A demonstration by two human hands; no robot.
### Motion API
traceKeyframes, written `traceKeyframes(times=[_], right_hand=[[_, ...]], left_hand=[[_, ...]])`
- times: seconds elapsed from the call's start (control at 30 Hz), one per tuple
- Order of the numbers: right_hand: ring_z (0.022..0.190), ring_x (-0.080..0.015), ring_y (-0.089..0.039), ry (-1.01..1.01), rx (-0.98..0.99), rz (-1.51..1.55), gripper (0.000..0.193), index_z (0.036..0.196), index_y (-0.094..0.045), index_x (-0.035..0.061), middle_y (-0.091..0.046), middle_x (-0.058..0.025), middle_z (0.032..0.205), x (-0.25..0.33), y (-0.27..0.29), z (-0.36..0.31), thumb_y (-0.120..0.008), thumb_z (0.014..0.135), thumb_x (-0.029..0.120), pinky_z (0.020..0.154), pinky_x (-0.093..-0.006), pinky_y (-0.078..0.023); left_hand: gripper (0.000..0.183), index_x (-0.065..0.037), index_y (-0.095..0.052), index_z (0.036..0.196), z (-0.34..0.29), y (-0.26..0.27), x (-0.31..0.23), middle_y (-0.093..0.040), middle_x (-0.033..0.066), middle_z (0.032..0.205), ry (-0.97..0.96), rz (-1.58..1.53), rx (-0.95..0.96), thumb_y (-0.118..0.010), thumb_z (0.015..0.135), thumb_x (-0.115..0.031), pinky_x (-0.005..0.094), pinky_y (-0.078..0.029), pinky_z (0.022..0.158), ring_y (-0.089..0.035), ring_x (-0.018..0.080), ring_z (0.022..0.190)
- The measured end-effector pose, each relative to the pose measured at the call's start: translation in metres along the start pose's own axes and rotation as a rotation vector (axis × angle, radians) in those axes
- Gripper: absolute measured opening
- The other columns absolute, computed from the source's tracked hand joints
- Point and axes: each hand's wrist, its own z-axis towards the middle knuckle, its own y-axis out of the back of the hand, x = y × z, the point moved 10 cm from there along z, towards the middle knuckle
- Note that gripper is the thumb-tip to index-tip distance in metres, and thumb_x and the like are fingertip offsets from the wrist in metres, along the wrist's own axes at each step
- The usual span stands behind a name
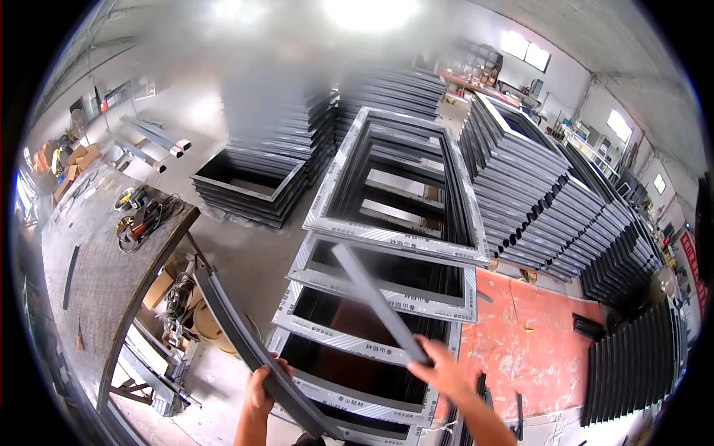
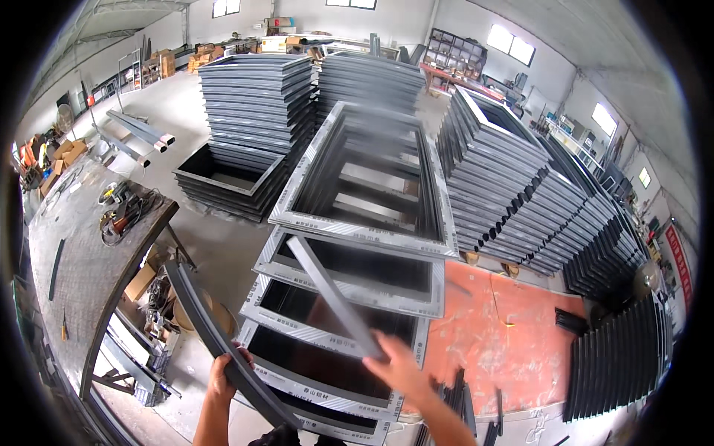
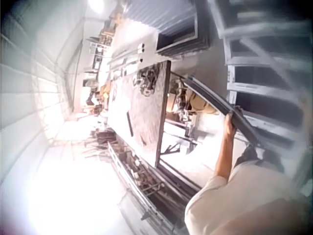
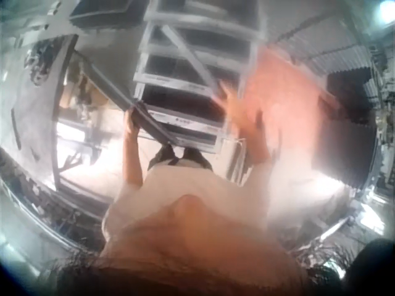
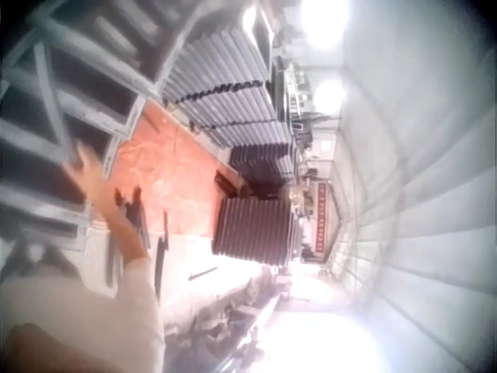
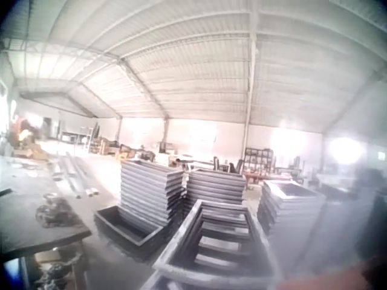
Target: The person fits a metal profile into a window frame, adjusts stacked window frames, picks up metal bars from the floor, and inserts the bars into each frame before arranging the frames into a stack.
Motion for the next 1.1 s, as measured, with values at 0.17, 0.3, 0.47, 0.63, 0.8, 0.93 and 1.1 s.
traceKeyframes(times=[0.17, 0.3, 0.47, 0.63, 0.8, 0.93, 1.1], right_hand=[[0.109, -0.0382, -0.060, 0.179, -0.144, -0.384, 0.047, 0.127, -0.062, 0.0057, -0.065, -0.0184, 0.120, -0.041, 0.081, 0.135, -0.074, 0.084, 0.021, 0.096, -0.0456, -0.048], [0.106, -0.0356, -0.063, 0.141, -0.043, -0.508, 0.046, 0.128, -0.063, 0.0119, -0.069, -0.0160, 0.114, -0.076, 0.100, 0.246, -0.073, 0.085, 0.024, 0.091, -0.0443, -0.050], [0.119, -0.0344, -0.060, 0.051, 0.231, -0.371, 0.047, 0.129, -0.065, 0.0126, -0.065, -0.0171, 0.126, -0.126, 0.062, 0.316, -0.075, 0.085, 0.025, 0.100, -0.0411, -0.048], [0.119, -0.0303, -0.062, -0.152, 0.371, -0.197, 0.049, 0.133, -0.062, 0.0126, -0.065, -0.0171, 0.129, -0.155, 0.041, 0.327, -0.075, 0.087, 0.023, 0.099, -0.0378, -0.048], [0.111, -0.0296, -0.066, 0.113, 0.320, -0.074, 0.049, 0.131, -0.064, 0.0155, -0.069, -0.0150, 0.120, -0.155, 0.022, 0.344, -0.075, 0.084, 0.026, 0.096, -0.0414, -0.050], [0.111, -0.0317, -0.065, 0.124, 0.282, -0.257, 0.047, 0.129, -0.065, 0.0192, -0.069, -0.0108, 0.120, -0.147, 0.025, 0.339, -0.075, 0.084, 0.029, 0.095, -0.0436, -0.051], [0.107, -0.0310, -0.066, 0.036, 0.308, -0.267, 0.037, 0.120, -0.069, 0.0194, -0.071, -0.0091, 0.109, -0.145, 0.034, 0.326, -0.072, 0.084, 0.028, 0.092, -0.0431, -0.052]], left_hand=[[0.051, 0.000, -0.049, 0.126, -0.001, 0.024, -0.006, -0.064, 0.0205, 0.102, -0.053, 0.021, -0.096, -0.064, 0.084, -0.025, 0.0447, -0.058, 0.083, -0.066, 0.0322, 0.095], [0.049, -0.001, -0.049, 0.127, -0.018, 0.056, -0.005, -0.064, 0.0194, 0.103, -0.091, -0.019, -0.241, -0.062, 0.087, -0.024, 0.0466, -0.057, 0.085, -0.066, 0.0326, 0.096], [0.047, -0.004, -0.052, 0.126, -0.038, 0.071, -0.010, -0.063, 0.0155, 0.102, -0.154, 0.040, -0.368, -0.060, 0.088, -0.029, 0.0448, -0.056, 0.083, -0.065, 0.0297, 0.095], [0.048, -0.002, -0.051, 0.126, -0.049, 0.072, -0.006, -0.064, 0.0174, 0.103, -0.173, 0.080, -0.403, -0.060, 0.087, -0.029, 0.0472, -0.056, 0.083, -0.065, 0.0314, 0.096], [0.048, -0.005, -0.051, 0.135, -0.048, 0.125, 0.021, -0.061, 0.0127, 0.115, -0.036, 0.055, -0.384, -0.063, 0.093, -0.026, 0.0431, -0.054, 0.083, -0.060, 0.0286, 0.102], [0.035, -0.006, -0.052, 0.122, -0.047, 0.064, 0.021, -0.059, 0.0072, 0.099, 0.008, 0.129, -0.388, -0.063, 0.093, -0.022, 0.0370, -0.049, 0.079, -0.057, 0.0220, 0.087], [0.029, -0.006, -0.056, 0.114, -0.036, 0.057, 0.032, -0.058, 0.0080, 0.098, 0.069, 0.181, -0.368, -0.061, 0.091, -0.024, 0.0393, -0.048, 0.082, -0.056, 0.0250, 0.091]])
